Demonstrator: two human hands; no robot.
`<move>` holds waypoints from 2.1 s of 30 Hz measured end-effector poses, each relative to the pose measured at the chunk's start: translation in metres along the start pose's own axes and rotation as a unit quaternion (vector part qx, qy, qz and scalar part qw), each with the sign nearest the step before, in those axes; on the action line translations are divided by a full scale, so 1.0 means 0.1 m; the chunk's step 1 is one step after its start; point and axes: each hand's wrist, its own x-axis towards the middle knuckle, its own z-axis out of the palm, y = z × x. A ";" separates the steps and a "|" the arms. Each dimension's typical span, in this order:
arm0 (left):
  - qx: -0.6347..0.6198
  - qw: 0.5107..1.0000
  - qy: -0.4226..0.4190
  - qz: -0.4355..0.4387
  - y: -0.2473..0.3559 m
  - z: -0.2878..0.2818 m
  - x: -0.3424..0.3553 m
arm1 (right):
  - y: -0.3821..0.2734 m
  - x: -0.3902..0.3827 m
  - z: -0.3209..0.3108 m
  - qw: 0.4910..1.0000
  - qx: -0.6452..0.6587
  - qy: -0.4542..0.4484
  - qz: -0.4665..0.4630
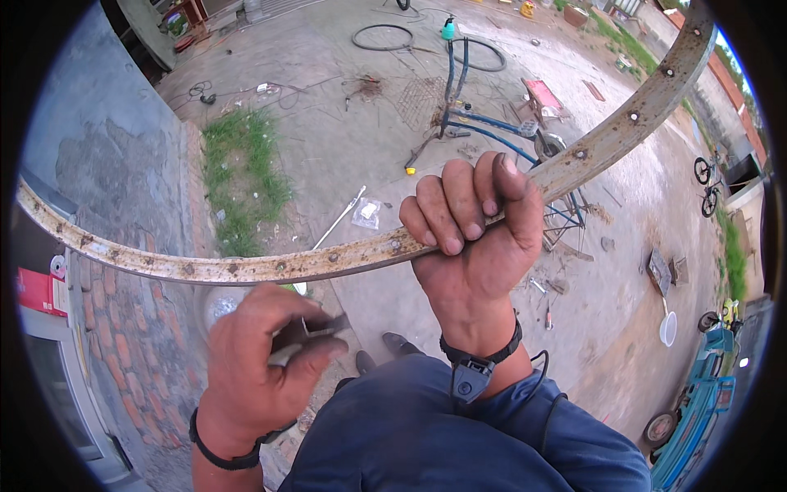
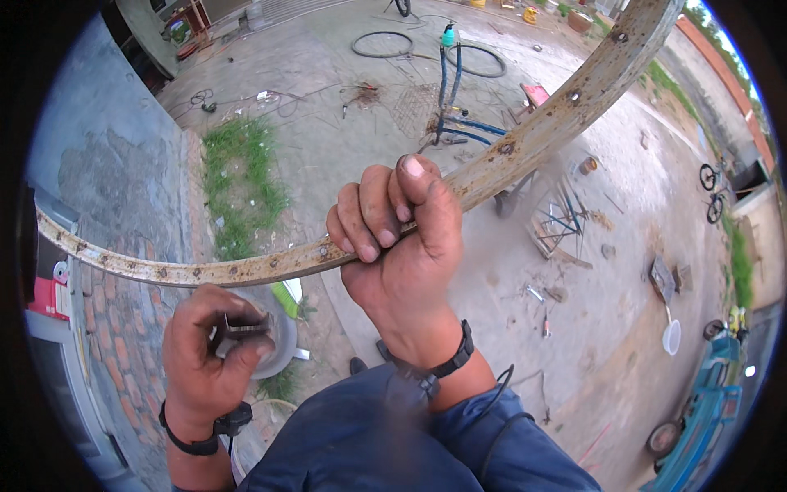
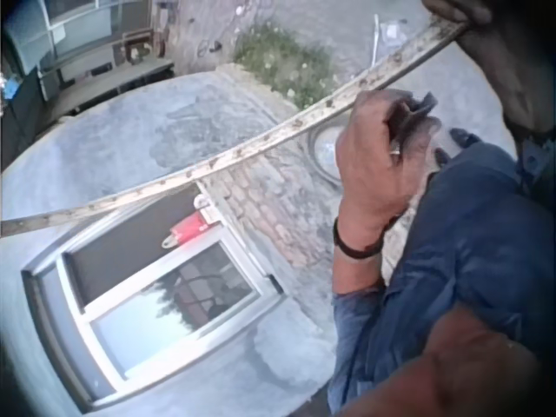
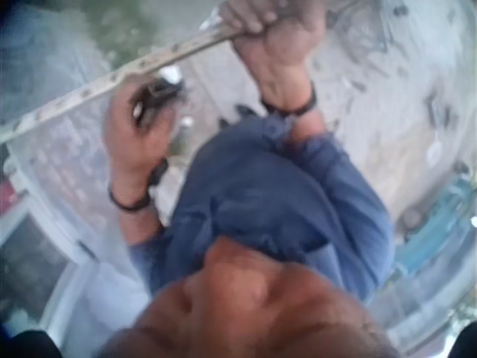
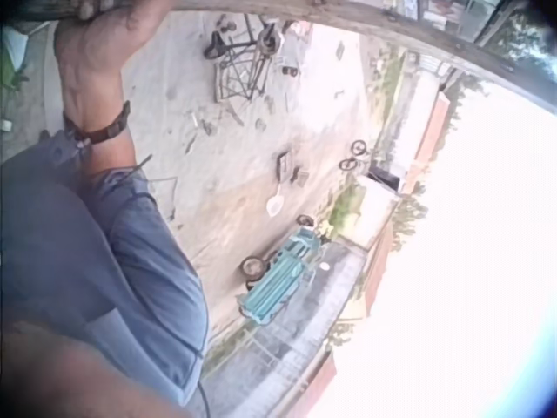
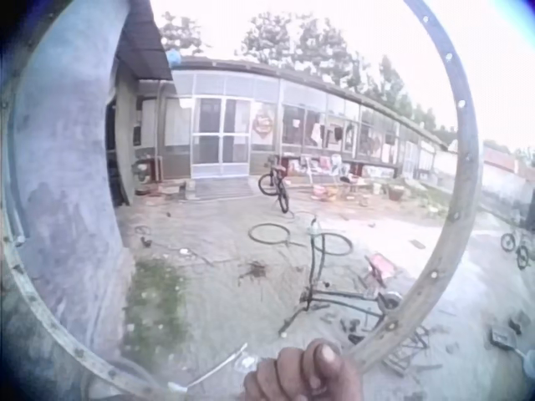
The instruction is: The person scrubs a metal bicycle rim with a small abrasive block, then moves to a second, rustier rim and scrubs it as well. The person carries the cleaned rim into a room and places it on a table.
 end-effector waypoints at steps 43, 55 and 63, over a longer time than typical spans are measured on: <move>0.266 0.944 0.003 0.195 0.02 0.11 0.37 | 0.06 -0.14 0.04 0.999 -0.021 -0.044 0.017; 0.244 0.948 -0.012 0.204 0.08 0.16 0.43 | 0.07 -0.15 0.06 0.998 -0.042 -0.034 0.015; 0.227 0.955 -0.008 0.192 0.06 0.14 0.38 | 0.08 -0.17 0.10 0.998 -0.033 -0.038 0.028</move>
